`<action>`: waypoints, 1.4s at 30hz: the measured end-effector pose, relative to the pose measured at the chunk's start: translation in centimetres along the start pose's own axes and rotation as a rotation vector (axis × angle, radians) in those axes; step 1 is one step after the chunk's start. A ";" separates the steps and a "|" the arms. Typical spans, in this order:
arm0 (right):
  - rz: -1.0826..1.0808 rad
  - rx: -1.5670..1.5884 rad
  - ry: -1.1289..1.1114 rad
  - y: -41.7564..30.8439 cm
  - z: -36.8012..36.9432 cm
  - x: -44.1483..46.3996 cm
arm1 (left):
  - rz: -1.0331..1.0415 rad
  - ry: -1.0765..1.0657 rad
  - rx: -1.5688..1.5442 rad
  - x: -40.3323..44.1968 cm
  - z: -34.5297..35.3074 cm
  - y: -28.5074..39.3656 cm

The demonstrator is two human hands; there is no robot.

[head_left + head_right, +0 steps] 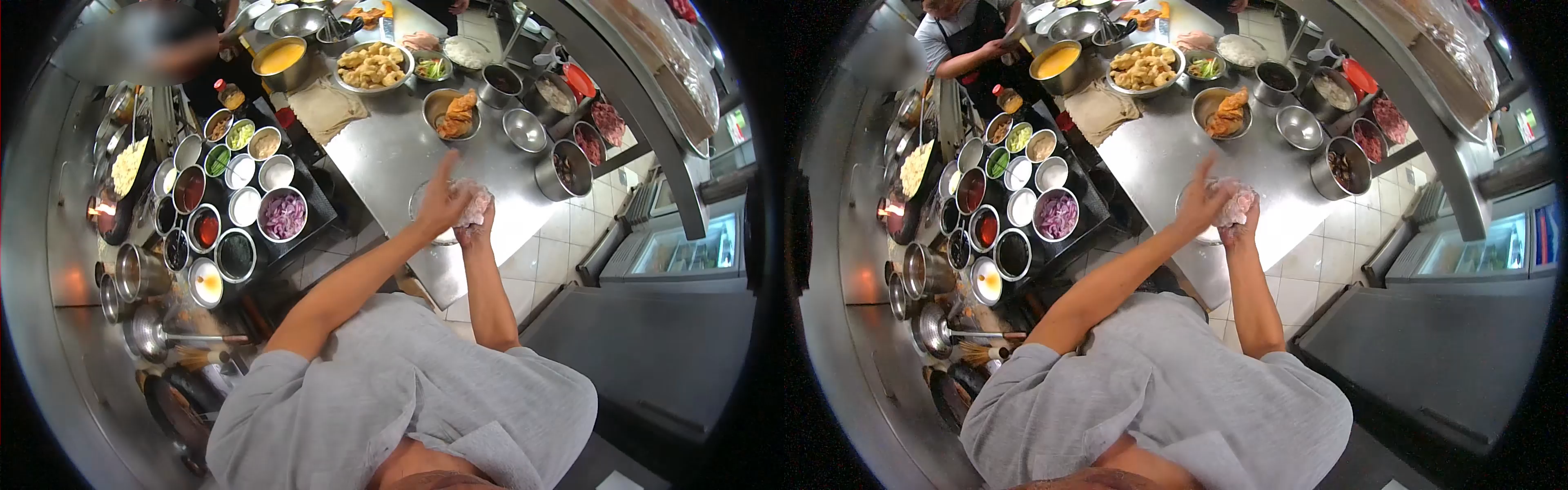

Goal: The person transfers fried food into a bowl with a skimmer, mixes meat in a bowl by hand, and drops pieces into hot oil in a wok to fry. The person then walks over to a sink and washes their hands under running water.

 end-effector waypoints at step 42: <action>0.433 -1.219 -1.211 23.2 15.4 -7.8 | -0.045 0.625 -1.431 -29.0 -24.3 4.6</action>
Point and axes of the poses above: each hand's wrist, its own x-axis towards the middle knuckle, its own z-axis out of the palm, y = z × x, the point moved 2 cm from there along x, towards the middle knuckle, and after that the axes turned 4 degrees about -y, right-handed, at the moved point
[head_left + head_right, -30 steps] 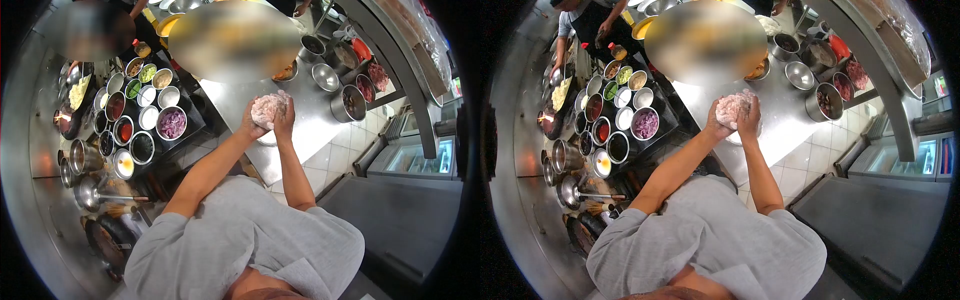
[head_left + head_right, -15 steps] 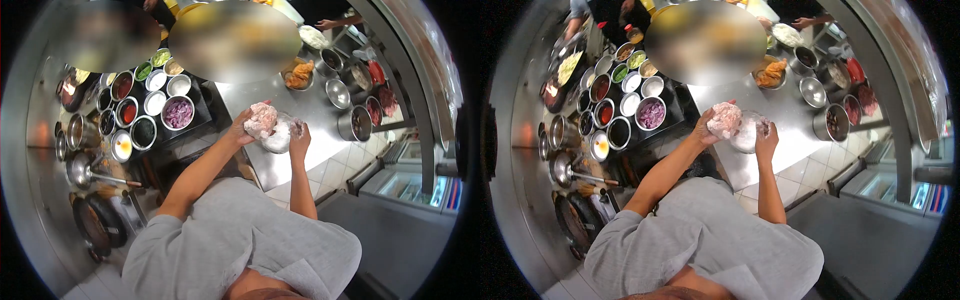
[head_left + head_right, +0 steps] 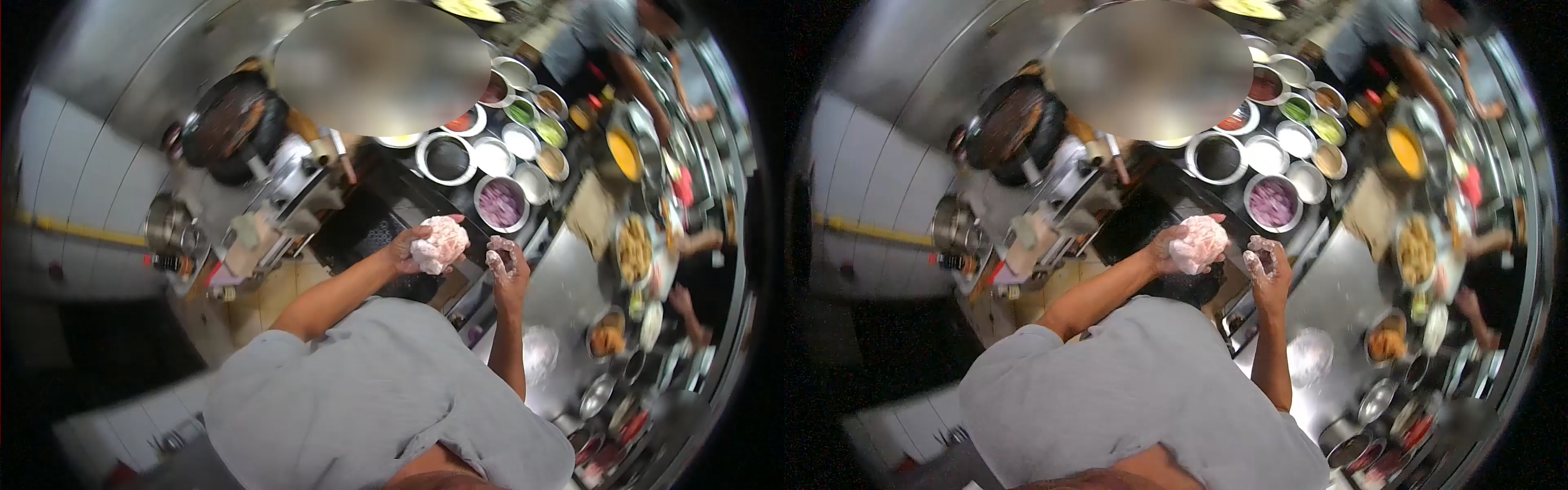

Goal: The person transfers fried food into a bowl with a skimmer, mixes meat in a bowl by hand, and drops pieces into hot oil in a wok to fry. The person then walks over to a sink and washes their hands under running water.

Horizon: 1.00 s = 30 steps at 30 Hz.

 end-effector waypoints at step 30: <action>-1.187 -0.526 -1.507 -13.2 62.1 9.2 | 1.711 0.903 -0.028 -40.8 -4.4 24.4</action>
Point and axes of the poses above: each hand's wrist, its own x-axis towards the middle knuckle, its own z-axis out of the palm, y = z × x, the point moved 2 cm from there along x, towards the middle knuckle, and after that the axes turned 4 degrees about -y, right-handed, at the moved point
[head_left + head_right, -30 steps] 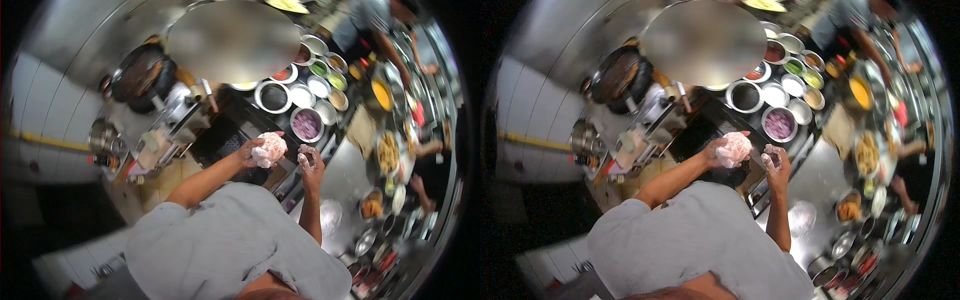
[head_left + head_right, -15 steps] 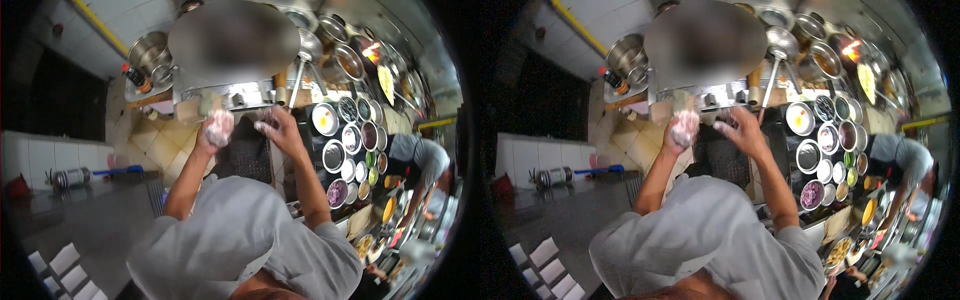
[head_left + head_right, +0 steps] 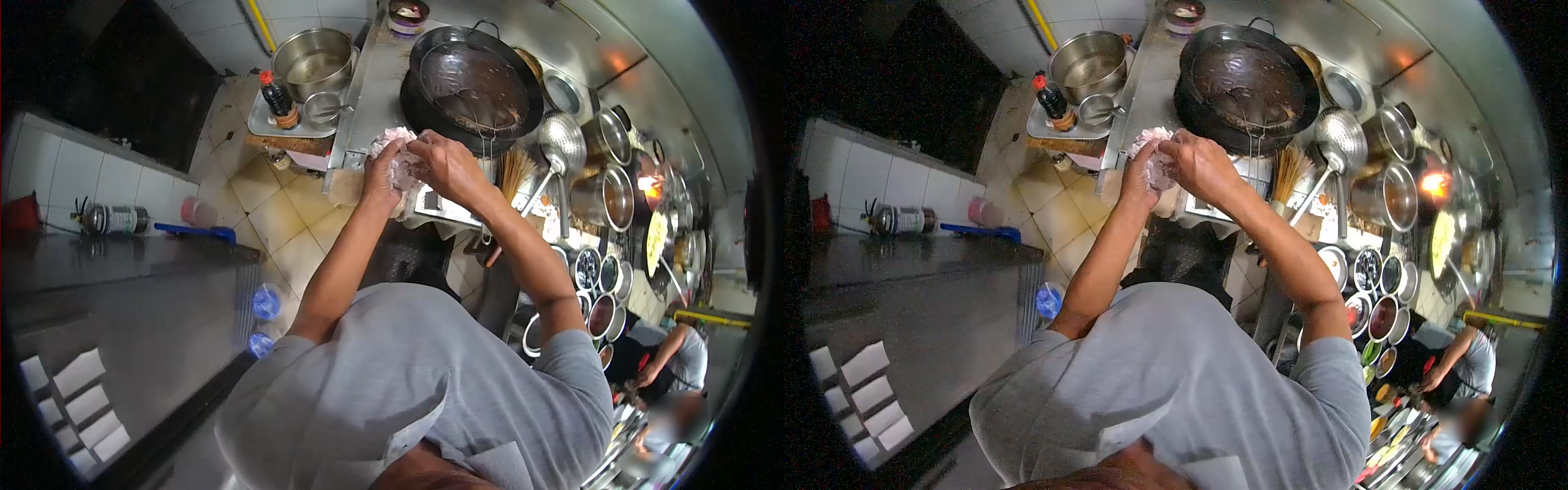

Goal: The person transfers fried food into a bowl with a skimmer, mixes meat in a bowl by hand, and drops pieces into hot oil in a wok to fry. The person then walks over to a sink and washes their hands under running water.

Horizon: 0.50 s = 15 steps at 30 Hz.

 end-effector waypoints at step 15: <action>0.119 0.891 -0.389 12.3 3.0 5.7 | 0.193 0.063 -0.368 4.1 2.4 -3.6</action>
Point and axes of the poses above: each hand's wrist, its own x-axis towards the middle knuckle, its own z-axis out of the palm, y = z × x, the point moved 2 cm from there along x, towards the middle knuckle, and after that the axes turned 4 degrees about -y, right-handed, at the moved point
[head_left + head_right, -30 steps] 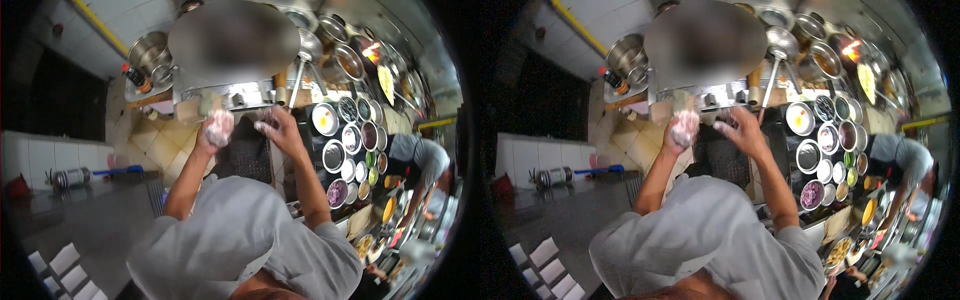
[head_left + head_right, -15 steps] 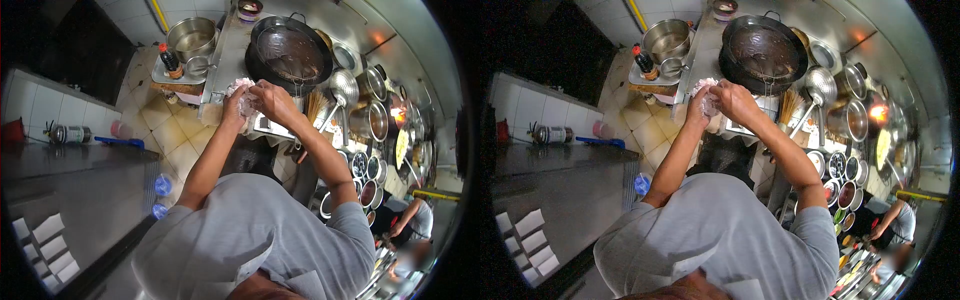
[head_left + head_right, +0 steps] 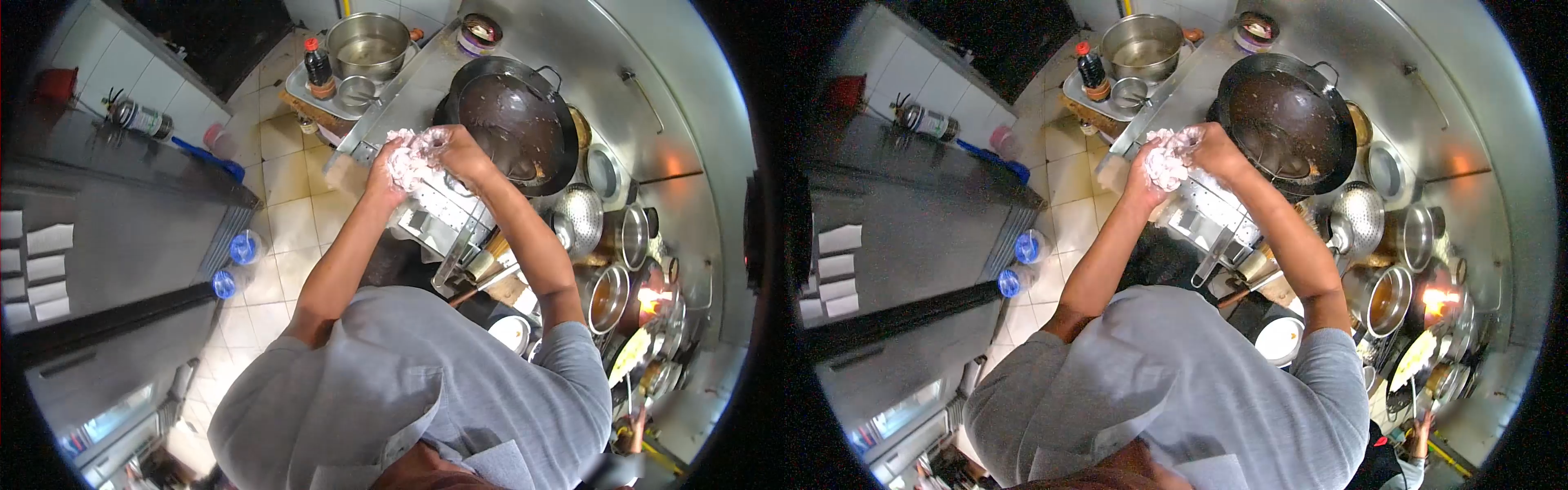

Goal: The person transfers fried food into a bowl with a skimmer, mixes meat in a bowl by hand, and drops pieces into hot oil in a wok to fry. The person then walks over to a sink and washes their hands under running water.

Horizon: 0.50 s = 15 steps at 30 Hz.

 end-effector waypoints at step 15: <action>0.227 0.847 0.004 -1.2 0.8 -0.7 | 0.000 -0.070 -0.143 -1.3 -0.2 1.6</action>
Point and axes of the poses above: each hand's wrist, its own x-axis towards the middle knuckle, its own z-axis out of the palm, y = z × x, the point moved 2 cm from there along x, towards the middle knuckle, and after that the axes turned 4 degrees about -y, right-handed, at the moved point
